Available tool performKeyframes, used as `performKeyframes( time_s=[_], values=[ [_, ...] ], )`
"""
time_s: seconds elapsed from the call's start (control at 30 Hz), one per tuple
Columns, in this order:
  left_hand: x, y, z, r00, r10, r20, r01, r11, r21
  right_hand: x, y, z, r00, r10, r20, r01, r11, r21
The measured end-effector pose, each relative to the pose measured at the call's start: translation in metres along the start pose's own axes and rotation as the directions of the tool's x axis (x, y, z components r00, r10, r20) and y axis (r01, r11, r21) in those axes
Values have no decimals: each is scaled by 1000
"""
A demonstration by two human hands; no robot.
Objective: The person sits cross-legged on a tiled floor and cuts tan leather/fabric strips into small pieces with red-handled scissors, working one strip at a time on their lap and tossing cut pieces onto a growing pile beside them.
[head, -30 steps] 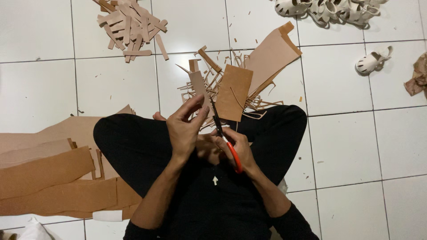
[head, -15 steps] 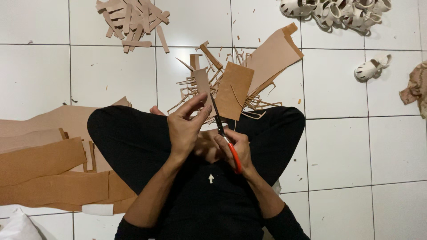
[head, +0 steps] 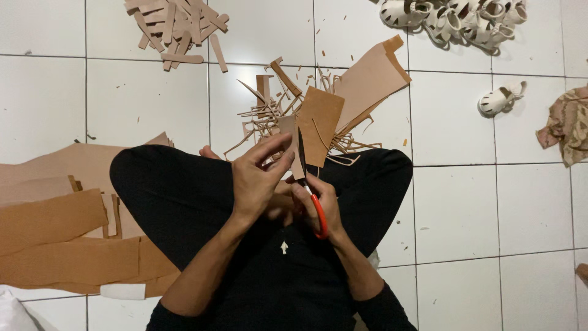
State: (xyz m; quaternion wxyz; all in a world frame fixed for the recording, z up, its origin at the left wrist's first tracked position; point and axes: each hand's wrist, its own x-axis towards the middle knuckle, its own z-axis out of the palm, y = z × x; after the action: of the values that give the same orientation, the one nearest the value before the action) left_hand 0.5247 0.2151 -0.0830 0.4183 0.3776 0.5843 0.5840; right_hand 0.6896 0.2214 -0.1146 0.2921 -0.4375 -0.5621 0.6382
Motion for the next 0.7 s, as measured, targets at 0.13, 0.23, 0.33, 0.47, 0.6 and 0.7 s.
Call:
performKeyframes(
  time_s=[0.13, 0.23, 0.33, 0.47, 0.6, 0.7],
  values=[
    [0, -3, 1, 999, -32, -6, 32, 995, -97, 0, 5, -4, 998, -57, 0, 57, 998, -6],
    [0, -2, 1, 1000, -19, 17, 21, 989, -146, -2, 10, -3, 994, -108, -15, 108, 994, -27],
    [1, 2, -1, 999, -17, 30, 19, 998, -66, -6, 13, 1, 998, -2, -56, 3, 1000, 11],
    [9, 7, -8, 999, -33, 25, 36, 994, -102, -10, 10, 5, 999, 16, -44, -18, 999, -34],
    [2, 7, -5, 1000, 10, 15, -8, 996, -89, -7, 5, 6, 992, -120, -33, 117, 991, -68],
    [-13, 5, 0, 999, -8, 42, 13, 992, -129, -4, 2, 6, 994, -93, -60, 90, 995, -47]
  ],
)
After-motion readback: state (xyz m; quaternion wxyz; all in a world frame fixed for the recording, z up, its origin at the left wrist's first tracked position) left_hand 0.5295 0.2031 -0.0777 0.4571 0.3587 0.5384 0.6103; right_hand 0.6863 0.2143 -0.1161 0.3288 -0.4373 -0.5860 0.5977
